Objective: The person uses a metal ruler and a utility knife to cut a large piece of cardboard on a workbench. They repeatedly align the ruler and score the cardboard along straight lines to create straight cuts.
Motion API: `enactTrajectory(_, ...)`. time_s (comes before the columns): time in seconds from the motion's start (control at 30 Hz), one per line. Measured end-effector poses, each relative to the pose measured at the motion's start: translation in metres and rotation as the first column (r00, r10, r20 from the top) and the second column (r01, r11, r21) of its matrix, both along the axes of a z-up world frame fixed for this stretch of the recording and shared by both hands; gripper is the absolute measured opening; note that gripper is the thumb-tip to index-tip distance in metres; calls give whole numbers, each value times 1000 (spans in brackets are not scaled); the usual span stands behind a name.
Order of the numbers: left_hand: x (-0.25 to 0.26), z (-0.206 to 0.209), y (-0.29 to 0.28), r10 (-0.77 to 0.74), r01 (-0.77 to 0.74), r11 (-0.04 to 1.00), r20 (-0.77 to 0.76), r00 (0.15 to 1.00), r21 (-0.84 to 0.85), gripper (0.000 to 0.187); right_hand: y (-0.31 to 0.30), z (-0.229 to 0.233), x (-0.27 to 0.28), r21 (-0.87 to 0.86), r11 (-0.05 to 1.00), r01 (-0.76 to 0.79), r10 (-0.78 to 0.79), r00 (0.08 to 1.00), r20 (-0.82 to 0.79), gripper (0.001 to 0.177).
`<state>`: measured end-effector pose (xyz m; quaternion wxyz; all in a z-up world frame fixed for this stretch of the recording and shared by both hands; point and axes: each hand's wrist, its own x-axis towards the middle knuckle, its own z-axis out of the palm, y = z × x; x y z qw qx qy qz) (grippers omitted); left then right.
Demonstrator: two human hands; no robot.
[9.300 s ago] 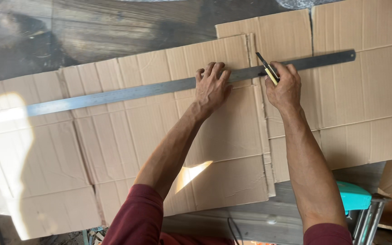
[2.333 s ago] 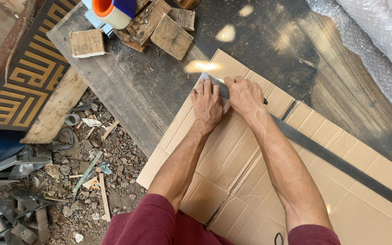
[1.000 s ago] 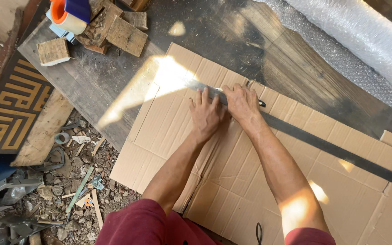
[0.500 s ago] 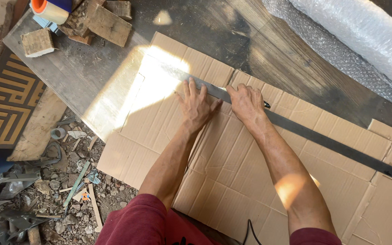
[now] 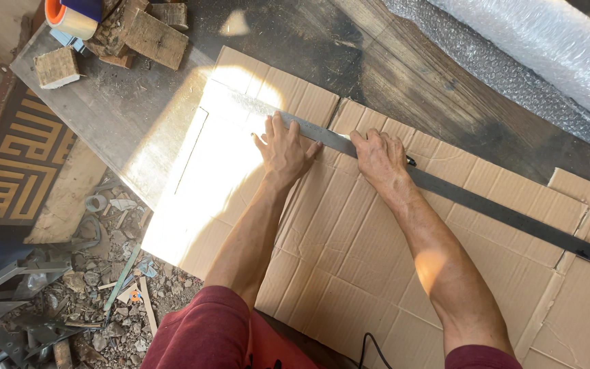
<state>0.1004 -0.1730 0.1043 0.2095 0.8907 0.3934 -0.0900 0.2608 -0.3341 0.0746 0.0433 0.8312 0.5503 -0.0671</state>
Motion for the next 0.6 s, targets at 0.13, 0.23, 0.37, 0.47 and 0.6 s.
enactTrajectory(0.13, 3, 0, 0, 1, -1, 1000, 19, 1000, 8, 67, -2, 7, 0, 36, 999, 14, -13, 1000, -26, 21)
enactTrajectory(0.23, 7, 11, 0, -3, 3, 1000, -4, 1000, -24, 72, -6, 14, 1, 91, 994, 54, -45, 994, -99, 27)
enactTrajectory(0.37, 11, 14, -13, -28, 29, 999, -49, 998, 34, 80, -15, -1, 4, 110, 991, 71, -61, 994, -93, 20)
enactTrajectory(0.47, 10, -1, -38, -115, 109, 984, 34, 993, 139, 71, -18, -4, 3, 124, 989, 84, -71, 992, -107, 21)
enactTrajectory(0.6, 10, -14, -68, -319, 301, 944, 139, 938, 137, 66, -23, -1, 5, 139, 989, 60, -42, 991, -129, 22)
